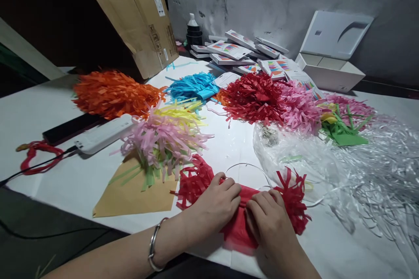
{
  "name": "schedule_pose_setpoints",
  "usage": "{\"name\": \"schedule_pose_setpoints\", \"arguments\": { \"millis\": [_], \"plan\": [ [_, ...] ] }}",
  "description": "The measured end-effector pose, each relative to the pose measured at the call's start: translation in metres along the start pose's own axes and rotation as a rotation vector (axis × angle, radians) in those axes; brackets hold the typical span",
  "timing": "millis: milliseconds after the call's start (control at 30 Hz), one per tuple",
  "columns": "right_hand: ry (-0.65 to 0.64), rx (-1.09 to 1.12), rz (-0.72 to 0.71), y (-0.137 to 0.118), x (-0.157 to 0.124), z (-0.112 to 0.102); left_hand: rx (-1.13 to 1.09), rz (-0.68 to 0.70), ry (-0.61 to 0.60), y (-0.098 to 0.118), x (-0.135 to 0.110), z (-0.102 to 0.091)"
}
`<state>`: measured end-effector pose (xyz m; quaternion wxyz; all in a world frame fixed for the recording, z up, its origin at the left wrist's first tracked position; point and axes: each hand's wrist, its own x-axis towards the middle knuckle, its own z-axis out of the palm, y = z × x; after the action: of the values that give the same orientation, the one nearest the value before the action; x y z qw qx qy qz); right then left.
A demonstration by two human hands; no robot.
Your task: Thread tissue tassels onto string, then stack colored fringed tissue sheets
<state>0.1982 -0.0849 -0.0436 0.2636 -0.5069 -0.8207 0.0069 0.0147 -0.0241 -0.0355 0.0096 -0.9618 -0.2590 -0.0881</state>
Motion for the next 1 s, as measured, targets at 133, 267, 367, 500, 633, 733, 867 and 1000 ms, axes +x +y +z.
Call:
{"name": "schedule_pose_setpoints", "arguments": {
  "millis": [133, 267, 367, 500, 633, 733, 867, 1000],
  "plan": [
    [-0.042, 0.104, -0.024, -0.007, 0.001, -0.003, -0.101, -0.057, -0.001, 0.001, 0.002, 0.0],
    [-0.022, 0.129, -0.045, -0.001, -0.004, -0.005, -0.143, -0.048, -0.022, -0.002, -0.002, -0.001],
    [-0.007, 0.131, -0.049, 0.009, -0.013, -0.011, -0.189, -0.076, -0.011, -0.005, -0.007, 0.002],
    [0.043, 0.099, -0.05, 0.013, -0.026, -0.015, -0.193, -0.115, -0.038, -0.003, -0.009, -0.001],
    [0.048, 0.007, 0.064, 0.004, -0.026, -0.008, -0.179, -0.23, -0.191, 0.006, 0.002, -0.017],
    [0.069, -0.048, 0.231, -0.003, -0.019, -0.005, -0.095, -0.281, -0.219, 0.009, 0.011, -0.024],
    [0.044, -0.003, 0.257, -0.003, -0.015, -0.004, -0.015, -0.048, -0.156, 0.009, 0.013, -0.021],
    [0.042, 0.028, 0.111, -0.003, -0.014, -0.003, 0.015, 0.08, -0.095, 0.008, 0.016, -0.014]
  ]
}}
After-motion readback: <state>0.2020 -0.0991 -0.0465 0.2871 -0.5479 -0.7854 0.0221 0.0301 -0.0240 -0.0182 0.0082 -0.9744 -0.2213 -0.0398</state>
